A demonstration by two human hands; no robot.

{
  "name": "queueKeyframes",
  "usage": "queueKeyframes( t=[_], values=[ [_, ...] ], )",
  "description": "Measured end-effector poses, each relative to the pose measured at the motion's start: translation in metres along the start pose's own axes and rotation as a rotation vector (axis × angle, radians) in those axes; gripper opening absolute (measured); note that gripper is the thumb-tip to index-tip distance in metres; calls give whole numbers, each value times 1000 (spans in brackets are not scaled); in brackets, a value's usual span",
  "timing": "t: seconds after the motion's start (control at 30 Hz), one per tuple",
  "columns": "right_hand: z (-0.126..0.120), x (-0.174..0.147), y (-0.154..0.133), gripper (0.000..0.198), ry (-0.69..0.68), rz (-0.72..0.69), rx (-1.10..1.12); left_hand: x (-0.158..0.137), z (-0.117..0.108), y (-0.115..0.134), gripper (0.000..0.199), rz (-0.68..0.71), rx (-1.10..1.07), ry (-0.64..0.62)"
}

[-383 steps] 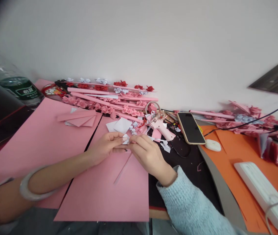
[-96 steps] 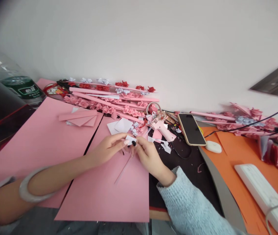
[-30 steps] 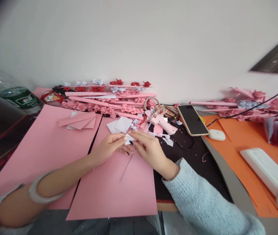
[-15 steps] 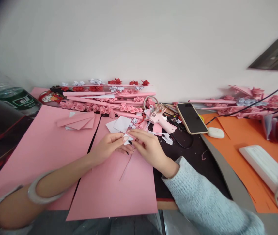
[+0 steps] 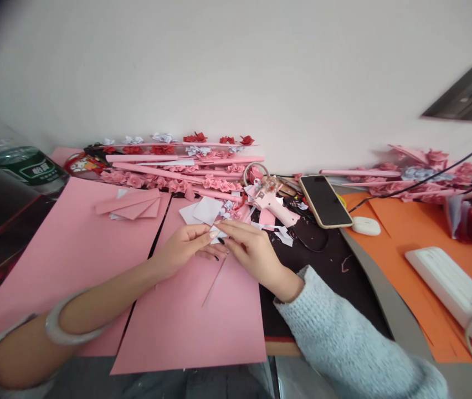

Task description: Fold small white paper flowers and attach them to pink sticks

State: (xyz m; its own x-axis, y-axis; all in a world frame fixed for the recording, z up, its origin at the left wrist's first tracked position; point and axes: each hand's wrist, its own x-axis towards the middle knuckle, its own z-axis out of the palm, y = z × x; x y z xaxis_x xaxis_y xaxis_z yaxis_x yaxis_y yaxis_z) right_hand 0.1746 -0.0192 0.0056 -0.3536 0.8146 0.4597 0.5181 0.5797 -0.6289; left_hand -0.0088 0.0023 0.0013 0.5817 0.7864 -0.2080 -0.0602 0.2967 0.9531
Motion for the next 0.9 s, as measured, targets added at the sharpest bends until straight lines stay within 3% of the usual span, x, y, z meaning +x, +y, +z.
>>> queueKeyframes(
  t=[0.9],
  values=[
    [0, -2, -1, 31, 57, -82, -16, 0, 0, 2, 25, -62, -60, 3]
  ],
)
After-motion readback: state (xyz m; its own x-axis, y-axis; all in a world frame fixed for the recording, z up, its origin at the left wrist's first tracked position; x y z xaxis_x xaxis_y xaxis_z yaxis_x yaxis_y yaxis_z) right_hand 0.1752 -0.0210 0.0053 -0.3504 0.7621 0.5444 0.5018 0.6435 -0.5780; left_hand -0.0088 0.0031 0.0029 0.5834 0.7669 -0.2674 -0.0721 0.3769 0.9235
